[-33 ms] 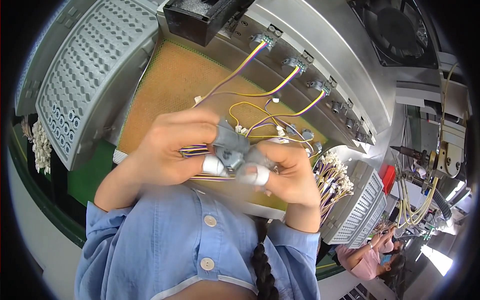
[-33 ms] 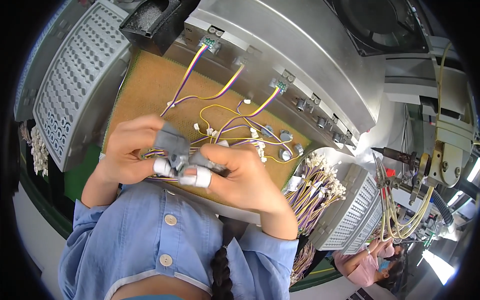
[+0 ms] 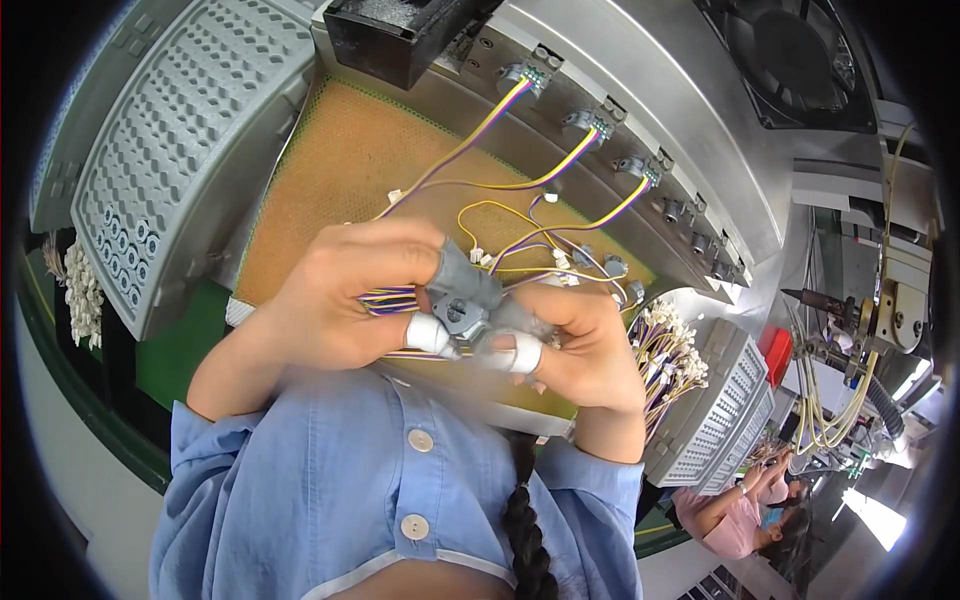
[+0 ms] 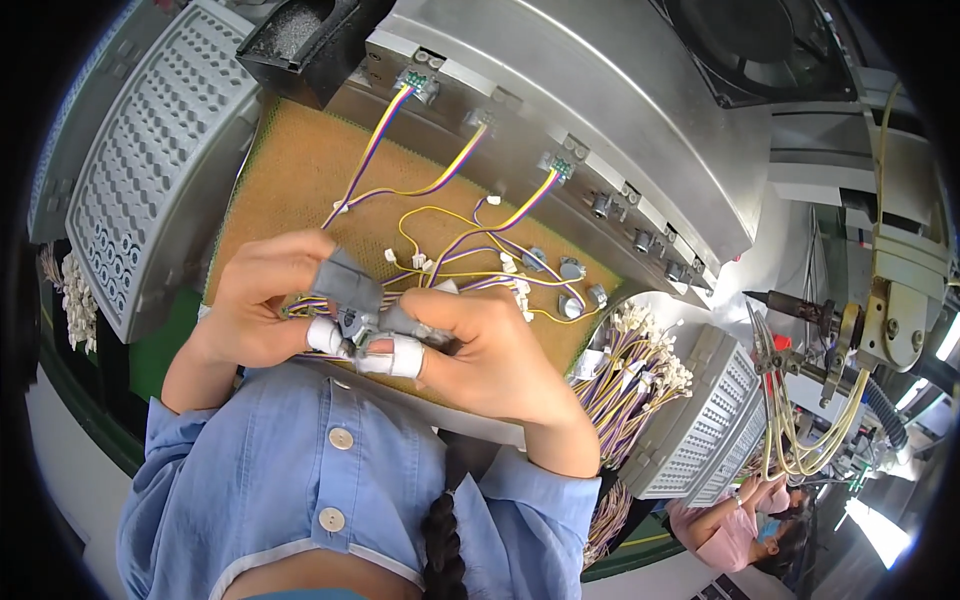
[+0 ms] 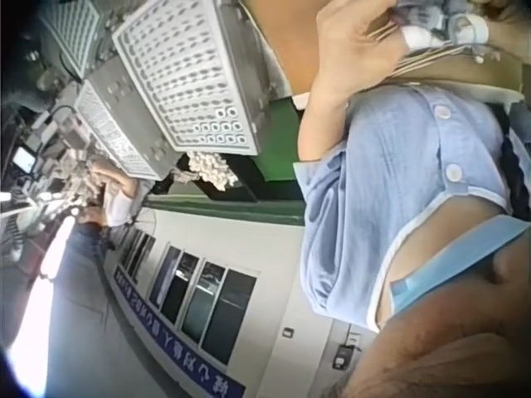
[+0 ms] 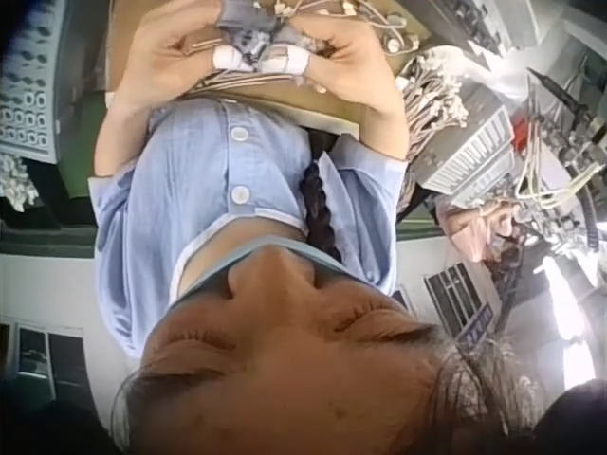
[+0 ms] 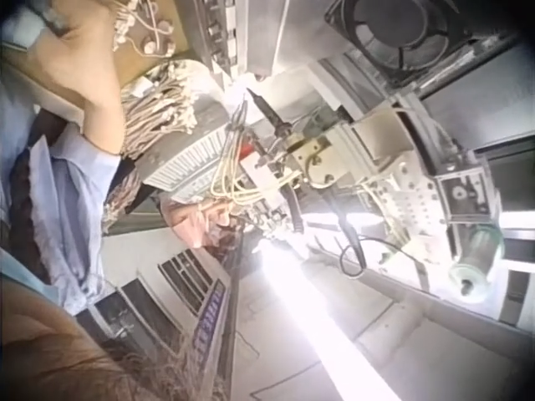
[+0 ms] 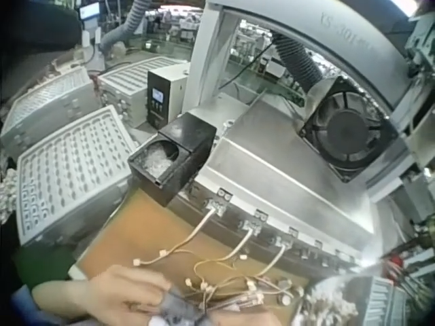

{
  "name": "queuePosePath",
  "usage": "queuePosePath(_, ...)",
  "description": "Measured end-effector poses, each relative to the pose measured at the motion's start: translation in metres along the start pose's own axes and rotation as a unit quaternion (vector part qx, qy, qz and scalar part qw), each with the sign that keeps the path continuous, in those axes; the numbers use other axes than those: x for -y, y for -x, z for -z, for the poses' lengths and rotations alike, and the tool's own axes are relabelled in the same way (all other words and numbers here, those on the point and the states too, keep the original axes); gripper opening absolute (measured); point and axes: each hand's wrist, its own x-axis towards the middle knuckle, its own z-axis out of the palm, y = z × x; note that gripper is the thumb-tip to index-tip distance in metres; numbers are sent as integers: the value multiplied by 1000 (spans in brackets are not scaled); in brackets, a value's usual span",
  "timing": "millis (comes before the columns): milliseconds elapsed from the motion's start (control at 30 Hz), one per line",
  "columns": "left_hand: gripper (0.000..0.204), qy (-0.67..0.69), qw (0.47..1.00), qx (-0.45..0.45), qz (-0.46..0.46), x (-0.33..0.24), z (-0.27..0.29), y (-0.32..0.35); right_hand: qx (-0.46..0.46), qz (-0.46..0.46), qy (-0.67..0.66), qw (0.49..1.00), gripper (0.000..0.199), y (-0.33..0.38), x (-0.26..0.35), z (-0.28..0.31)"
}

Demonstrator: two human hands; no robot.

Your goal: The person connects and organizes wire harnesses with connectors at an electronics assembly station by hand, working with a machine and a tray.

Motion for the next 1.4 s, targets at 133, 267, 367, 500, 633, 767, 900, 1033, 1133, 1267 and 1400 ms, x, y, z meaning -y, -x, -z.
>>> queuePosePath(133, 27, 21, 999, -37, 31, -4, -12, -5, -35, -7, -27, 999, 20, 2, 4, 3)
queuePosePath(267, 26, 68, 992, -107, 5, -10, -24, -7, 5, 31, -30, 999, 18, 6, 3, 9)
queuePosePath(367, 25, 38, 998, -51, -13, -9, -18, -6, 12, 29, -48, 998, 15, 10, 9, 13)
queuePosePath(500, 25, -174, 968, -81, -160, -12, -17, -9, 61, -37, -136, 988, 9, 3, -1, 19)
queuePosePath(633, 22, -145, 978, 22, -145, -13, -7, -32, 49, 5, -147, 988, 14, 1, -19, 25)
queuePosePath(767, 20, -15, 996, 53, -64, 7, -9, -35, 67, 81, -238, 965, 23, -4, -22, 9)
queuePosePath(900, 31, -129, 991, 9, 26, 32, -36, 20, -111, 88, -93, 986, 25, 0, -27, 9)
queuePosePath(1033, 35, -359, 923, 133, -47, 48, -39, 57, -216, 126, -175, 952, 42, 10, -42, 24)
queuePosePath(1133, 33, -336, 924, 161, -88, 50, -30, 44, -201, 164, -251, 932, 20, 14, -46, 19)
queuePosePath(1267, 29, -311, 942, 116, -48, 35, -21, 32, -279, 191, -339, 878, 30, 15, -51, 17)
queuePosePath(1400, 26, -304, 939, 142, 79, 7, -19, 14, -353, 137, -366, 850, 49, 7, -54, 24)
